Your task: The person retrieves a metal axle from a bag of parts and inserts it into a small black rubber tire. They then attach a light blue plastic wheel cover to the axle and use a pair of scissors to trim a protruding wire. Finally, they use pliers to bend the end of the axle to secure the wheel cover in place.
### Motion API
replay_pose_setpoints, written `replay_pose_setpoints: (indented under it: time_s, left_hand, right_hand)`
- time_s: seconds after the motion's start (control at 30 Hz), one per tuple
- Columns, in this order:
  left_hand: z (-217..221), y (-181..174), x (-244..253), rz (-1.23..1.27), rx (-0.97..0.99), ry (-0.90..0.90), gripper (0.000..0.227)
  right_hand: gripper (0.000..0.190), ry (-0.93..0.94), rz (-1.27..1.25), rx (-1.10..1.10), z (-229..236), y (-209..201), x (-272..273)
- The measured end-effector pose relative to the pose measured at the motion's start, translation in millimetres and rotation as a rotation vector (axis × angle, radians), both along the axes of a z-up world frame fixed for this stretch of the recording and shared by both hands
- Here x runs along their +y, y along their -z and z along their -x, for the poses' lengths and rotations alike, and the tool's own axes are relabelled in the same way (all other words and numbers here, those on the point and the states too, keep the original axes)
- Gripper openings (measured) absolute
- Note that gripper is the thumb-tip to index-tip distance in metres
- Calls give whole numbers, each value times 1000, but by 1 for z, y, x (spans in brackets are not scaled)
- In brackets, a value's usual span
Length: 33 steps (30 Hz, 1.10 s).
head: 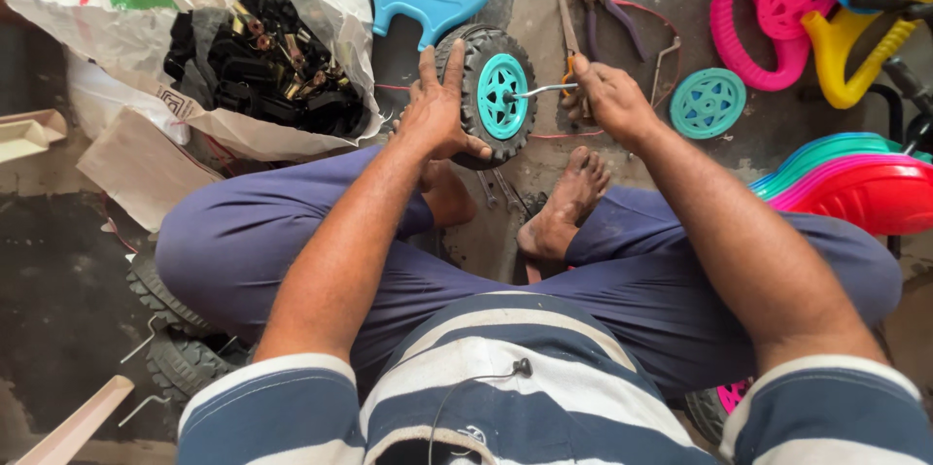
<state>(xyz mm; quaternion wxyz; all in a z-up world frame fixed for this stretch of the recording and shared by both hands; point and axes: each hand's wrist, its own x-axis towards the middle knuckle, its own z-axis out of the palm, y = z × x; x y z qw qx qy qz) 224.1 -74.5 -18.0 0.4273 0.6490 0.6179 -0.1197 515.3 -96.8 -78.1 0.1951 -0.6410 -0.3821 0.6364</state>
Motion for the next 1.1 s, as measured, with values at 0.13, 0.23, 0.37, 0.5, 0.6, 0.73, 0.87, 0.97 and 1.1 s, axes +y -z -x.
replay_pose_setpoints:
  time_s: [0.13, 0.23, 0.37, 0.5, 0.6, 0.73, 0.87, 0.97, 1.1]
  left_hand:
    - [1, 0, -5, -26, 7, 5, 162]
    - [2, 8, -10, -110, -53, 16, 165]
    - [3, 14, -15, -133, -31, 32, 162]
    - [4, 12, -21, -141, -26, 47, 161]
    - [2, 12, -19, -152, -26, 44, 160]
    - [0, 12, -18, -139, 0, 51, 161]
    - [-1, 9, -18, -128, 11, 55, 161]
    - [-2, 9, -18, -114, 15, 49, 161]
    - [-3, 7, -14, -86, 38, 54, 161]
  right_hand:
    - [64, 101, 106, 7, 19, 10, 29]
    - [65, 140, 346, 139, 27, 11, 40]
    - [64, 59, 408, 142, 29, 12, 38]
    - [60, -218, 102, -61, 30, 2, 37]
    - [60, -494, -264, -231, 28, -5, 35]
    - [64, -376, -106, -178, 26, 1, 38]
    - [61, 19, 316, -38, 35, 11, 36]
    - [60, -187, 14, -188, 33, 6, 33]
    - [67, -486, -422, -256, 24, 0, 34]
